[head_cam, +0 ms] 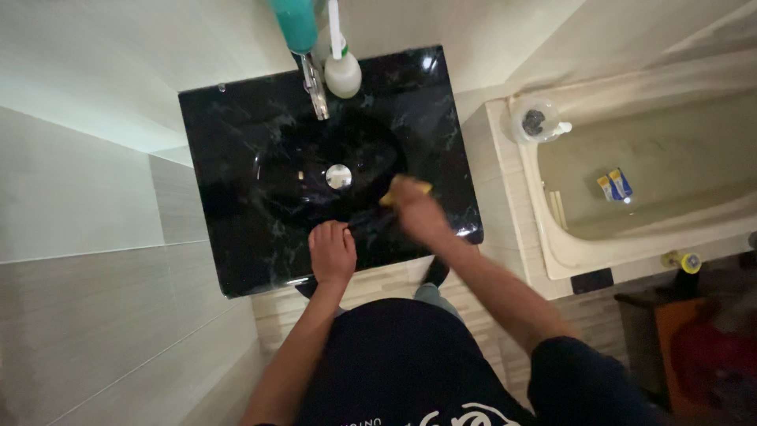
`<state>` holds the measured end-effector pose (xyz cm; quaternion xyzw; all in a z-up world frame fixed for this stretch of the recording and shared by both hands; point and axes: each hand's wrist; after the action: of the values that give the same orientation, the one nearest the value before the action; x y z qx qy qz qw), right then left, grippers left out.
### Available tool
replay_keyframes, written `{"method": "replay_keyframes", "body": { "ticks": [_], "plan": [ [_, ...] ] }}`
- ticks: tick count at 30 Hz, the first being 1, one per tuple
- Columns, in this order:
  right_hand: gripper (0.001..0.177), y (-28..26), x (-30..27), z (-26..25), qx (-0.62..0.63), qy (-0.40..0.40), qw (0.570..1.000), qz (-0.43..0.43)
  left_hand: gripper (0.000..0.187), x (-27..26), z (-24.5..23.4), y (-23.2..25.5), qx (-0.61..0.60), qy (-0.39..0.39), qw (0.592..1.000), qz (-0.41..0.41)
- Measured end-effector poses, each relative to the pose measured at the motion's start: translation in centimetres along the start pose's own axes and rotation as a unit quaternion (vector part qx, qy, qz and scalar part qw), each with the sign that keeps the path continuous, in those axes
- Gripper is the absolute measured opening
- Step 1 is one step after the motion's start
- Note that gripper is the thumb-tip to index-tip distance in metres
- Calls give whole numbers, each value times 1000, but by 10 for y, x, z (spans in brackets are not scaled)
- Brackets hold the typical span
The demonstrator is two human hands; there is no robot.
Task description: The person wipes down a black bathroom sink and its surrounding countertop using a yellow sponge and spray cleaner.
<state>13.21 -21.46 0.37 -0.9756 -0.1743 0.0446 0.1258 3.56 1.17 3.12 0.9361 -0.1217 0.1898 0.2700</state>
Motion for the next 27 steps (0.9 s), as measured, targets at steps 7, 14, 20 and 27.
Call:
{"method": "replay_keyframes", "body": {
  "ticks": [7,14,20,27],
  "plan": [
    [53,11,32,-3,-4,-7,986,169,12,0,0,0,8,-16,1000,-11],
    [58,-50,-88,-2,-11,-69,996,-61,14,2,-1,1,10,-2,1000,3],
    [83,25,-53,-39,20,-16,994,108,15,1,0,-1,1,-16,1000,5],
    [80,-15,23,-14,35,-9,991,126,16,0,2,-1,22,-10,1000,6]
  ]
}}
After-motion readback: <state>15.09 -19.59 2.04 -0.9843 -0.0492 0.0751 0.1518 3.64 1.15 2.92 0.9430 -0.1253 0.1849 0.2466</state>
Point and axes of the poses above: each hand's wrist, its own x-axis towards the middle knuckle, its own z-axis out of the palm, y = z × x, and after that the axes turned 14 degrees about z, right-handed
